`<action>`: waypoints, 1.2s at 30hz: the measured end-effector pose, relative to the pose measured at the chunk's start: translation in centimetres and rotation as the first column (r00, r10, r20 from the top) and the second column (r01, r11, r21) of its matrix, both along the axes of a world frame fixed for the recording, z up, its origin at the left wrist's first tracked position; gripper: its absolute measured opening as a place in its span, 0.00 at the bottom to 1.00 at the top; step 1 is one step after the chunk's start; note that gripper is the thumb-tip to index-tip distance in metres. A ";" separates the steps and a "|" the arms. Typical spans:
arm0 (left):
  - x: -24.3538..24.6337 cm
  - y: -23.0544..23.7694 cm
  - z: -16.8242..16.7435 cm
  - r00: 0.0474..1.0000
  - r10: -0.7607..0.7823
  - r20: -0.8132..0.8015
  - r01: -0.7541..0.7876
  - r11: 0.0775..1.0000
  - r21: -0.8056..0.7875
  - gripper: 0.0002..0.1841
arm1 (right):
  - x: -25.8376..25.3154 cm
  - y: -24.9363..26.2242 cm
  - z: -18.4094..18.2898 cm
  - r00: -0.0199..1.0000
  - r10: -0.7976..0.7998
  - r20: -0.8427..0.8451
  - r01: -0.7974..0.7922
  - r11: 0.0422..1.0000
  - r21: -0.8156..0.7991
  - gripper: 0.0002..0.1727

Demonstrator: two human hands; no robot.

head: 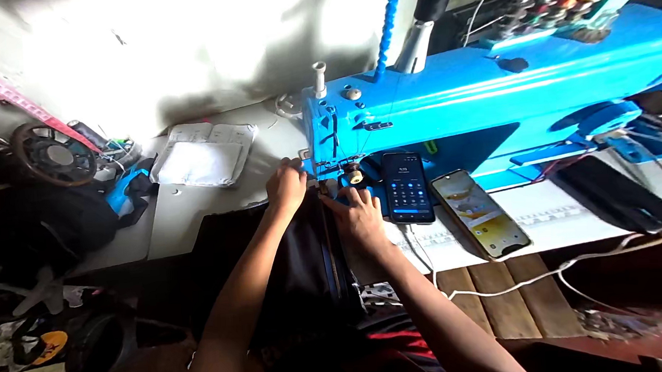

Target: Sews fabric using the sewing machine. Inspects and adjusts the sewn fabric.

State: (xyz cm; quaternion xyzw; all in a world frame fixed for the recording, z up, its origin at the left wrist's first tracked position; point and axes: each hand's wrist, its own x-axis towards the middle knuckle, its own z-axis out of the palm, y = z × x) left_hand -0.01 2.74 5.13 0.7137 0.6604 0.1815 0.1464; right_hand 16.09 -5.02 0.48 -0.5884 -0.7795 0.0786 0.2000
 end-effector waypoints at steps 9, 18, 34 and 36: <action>-2.6 -4.7 -3.7 0.918 -0.389 -0.079 0.392 0.919 0.029 0.26 | 0.7 -1.6 0.4 0.998 0.056 0.005 -0.056 0.998 -0.007 0.22; -2.6 -4.9 -5.2 0.921 -0.385 -0.060 0.389 0.902 0.186 0.28 | 1.3 -3.3 -1.3 0.997 0.062 -0.050 -0.054 0.987 0.154 0.21; -2.2 -5.0 -4.5 0.908 -0.384 -0.169 0.403 0.910 0.097 0.32 | 14.3 -3.3 6.8 0.900 0.022 -0.435 0.118 0.949 0.292 0.18; -2.2 -4.8 -4.8 0.903 -0.395 -0.171 0.415 0.904 0.105 0.32 | 21.3 -1.0 9.5 0.863 -0.105 -0.494 0.350 0.829 0.436 0.21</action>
